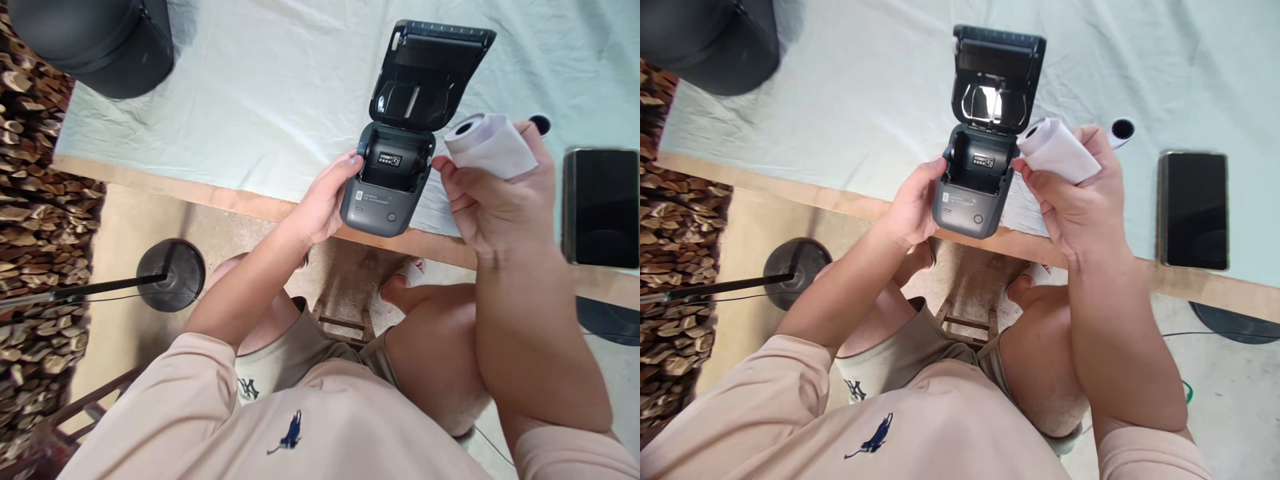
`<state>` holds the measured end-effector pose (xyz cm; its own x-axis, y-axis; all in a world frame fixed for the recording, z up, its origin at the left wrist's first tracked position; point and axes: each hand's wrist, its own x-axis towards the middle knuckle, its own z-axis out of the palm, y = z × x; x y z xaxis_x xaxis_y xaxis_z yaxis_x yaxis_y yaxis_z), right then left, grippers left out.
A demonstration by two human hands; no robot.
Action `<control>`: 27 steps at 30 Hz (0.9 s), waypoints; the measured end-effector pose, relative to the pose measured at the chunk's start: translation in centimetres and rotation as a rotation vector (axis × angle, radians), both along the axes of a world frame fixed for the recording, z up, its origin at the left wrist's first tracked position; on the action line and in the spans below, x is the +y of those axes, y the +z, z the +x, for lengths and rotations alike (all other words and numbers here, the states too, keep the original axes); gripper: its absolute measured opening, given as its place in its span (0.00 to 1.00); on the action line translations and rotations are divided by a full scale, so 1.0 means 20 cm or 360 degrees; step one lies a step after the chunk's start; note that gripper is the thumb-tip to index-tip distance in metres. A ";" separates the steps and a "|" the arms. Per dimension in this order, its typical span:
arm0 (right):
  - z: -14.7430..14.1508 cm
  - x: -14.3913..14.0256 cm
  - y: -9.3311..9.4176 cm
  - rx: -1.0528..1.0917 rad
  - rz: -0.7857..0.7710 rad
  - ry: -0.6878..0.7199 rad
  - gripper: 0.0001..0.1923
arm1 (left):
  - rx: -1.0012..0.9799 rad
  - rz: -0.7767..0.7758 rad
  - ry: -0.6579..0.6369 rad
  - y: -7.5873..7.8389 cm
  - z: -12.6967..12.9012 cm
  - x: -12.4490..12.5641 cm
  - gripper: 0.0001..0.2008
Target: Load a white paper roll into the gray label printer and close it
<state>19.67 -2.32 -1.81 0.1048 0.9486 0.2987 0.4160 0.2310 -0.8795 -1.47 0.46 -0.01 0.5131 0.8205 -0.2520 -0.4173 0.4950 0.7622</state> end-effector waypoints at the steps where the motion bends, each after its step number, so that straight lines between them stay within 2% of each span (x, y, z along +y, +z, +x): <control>1: -0.03 0.00 0.03 0.0039 0.0036 -0.0040 0.21 | -0.0012 -0.0001 0.0007 0.00 0.00 0.00 0.12; 3: -0.07 -0.01 0.08 -0.0026 0.0215 -0.0217 0.20 | -0.0034 -0.0004 0.0007 0.00 0.00 0.00 0.11; 5: -0.12 -0.02 0.13 -0.0281 0.0412 -0.0384 0.18 | -0.0026 0.0021 -0.0008 0.00 0.00 0.00 0.11; 7: -0.15 -0.03 0.15 -0.0530 0.0480 -0.0373 0.16 | 0.0021 0.0075 -0.0015 0.00 0.00 -0.01 0.10; 10: -0.18 -0.03 0.13 -0.0897 0.0562 -0.0300 0.13 | 0.0086 0.0144 -0.0007 -0.02 0.00 -0.01 0.11; 14: -0.19 0.00 0.09 -0.1279 0.0762 -0.0490 0.12 | 0.0048 0.0130 -0.0014 -0.04 0.00 0.00 0.09; 16: -0.18 0.01 0.09 -0.1322 0.0856 -0.0535 0.10 | 0.0016 0.0120 -0.0036 -0.05 0.00 0.01 0.09; 20: -0.16 0.00 0.10 -0.1316 0.0914 -0.0459 0.12 | -0.0003 0.0082 -0.0040 -0.06 0.01 0.02 0.09; 24: -0.15 -0.01 0.12 -0.1233 0.0827 -0.0401 0.09 | -0.0015 0.0093 -0.0032 -0.07 0.01 0.02 0.09; 27: -0.15 -0.03 0.13 -0.1129 0.0717 -0.0362 0.18 | 0.0030 0.0121 -0.0040 -0.08 0.01 0.02 0.11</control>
